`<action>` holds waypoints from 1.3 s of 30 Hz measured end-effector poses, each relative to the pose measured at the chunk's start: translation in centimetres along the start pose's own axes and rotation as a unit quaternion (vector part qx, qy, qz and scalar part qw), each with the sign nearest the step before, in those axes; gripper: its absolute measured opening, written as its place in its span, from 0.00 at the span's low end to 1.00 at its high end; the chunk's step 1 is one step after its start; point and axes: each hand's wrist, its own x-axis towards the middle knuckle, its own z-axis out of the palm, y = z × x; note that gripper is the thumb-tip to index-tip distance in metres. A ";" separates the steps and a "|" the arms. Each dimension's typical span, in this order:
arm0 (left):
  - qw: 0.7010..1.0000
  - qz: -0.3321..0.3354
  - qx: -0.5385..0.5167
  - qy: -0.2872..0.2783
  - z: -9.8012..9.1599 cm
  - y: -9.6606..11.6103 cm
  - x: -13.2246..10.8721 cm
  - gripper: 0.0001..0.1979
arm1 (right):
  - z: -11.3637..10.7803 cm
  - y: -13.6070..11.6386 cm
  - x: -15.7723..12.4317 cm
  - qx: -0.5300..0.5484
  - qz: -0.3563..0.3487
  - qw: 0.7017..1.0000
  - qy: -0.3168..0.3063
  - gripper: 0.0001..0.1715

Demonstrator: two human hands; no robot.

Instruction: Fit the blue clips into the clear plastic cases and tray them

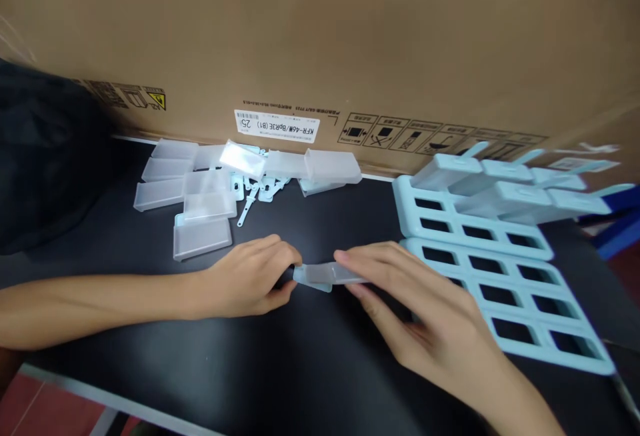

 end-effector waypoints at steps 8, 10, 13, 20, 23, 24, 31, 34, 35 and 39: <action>0.994 -0.012 -0.103 0.015 0.3 -0.8 0.0 0.15 | 2.0 0.1 -0.1 0.031 -0.040 0.999 -0.008 0.34; 0.993 -0.015 -0.115 0.001 0.2 -0.9 0.2 0.13 | 2.1 0.3 -0.2 0.015 -0.050 0.999 -0.002 0.34; 0.991 -0.026 -0.130 -0.017 0.0 -1.0 0.3 0.13 | 2.2 0.5 -0.3 -0.003 -0.064 0.998 -0.002 0.35; 0.986 -0.035 -0.161 -0.015 0.4 -1.2 0.3 0.13 | 2.0 0.3 -0.5 -0.007 -0.047 0.999 -0.016 0.34; 0.986 -0.042 -0.160 -0.019 0.1 -1.1 0.3 0.13 | 2.1 -0.1 -0.5 -0.004 -0.033 0.999 -0.021 0.35; 0.986 -0.047 -0.158 -0.021 0.0 -1.1 0.4 0.13 | 2.1 -0.2 -0.4 0.001 -0.031 0.999 -0.020 0.34; 0.977 -0.020 -0.208 0.053 -0.4 -0.9 0.1 0.15 | 2.0 -0.2 -0.3 0.045 -0.026 0.999 -0.007 0.34; 0.950 0.020 -0.253 0.183 0.2 -1.1 -0.1 0.18 | 0.9 1.0 0.1 0.055 -0.003 0.998 0.005 0.24; 0.938 0.035 -0.262 0.223 0.4 -1.2 -0.1 0.20 | 0.5 1.7 0.5 0.045 0.011 0.999 0.011 0.21; 0.909 0.077 -0.275 0.303 1.3 -1.8 -0.4 0.24 | -0.2 4.8 3.8 -0.107 0.093 0.990 0.018 0.20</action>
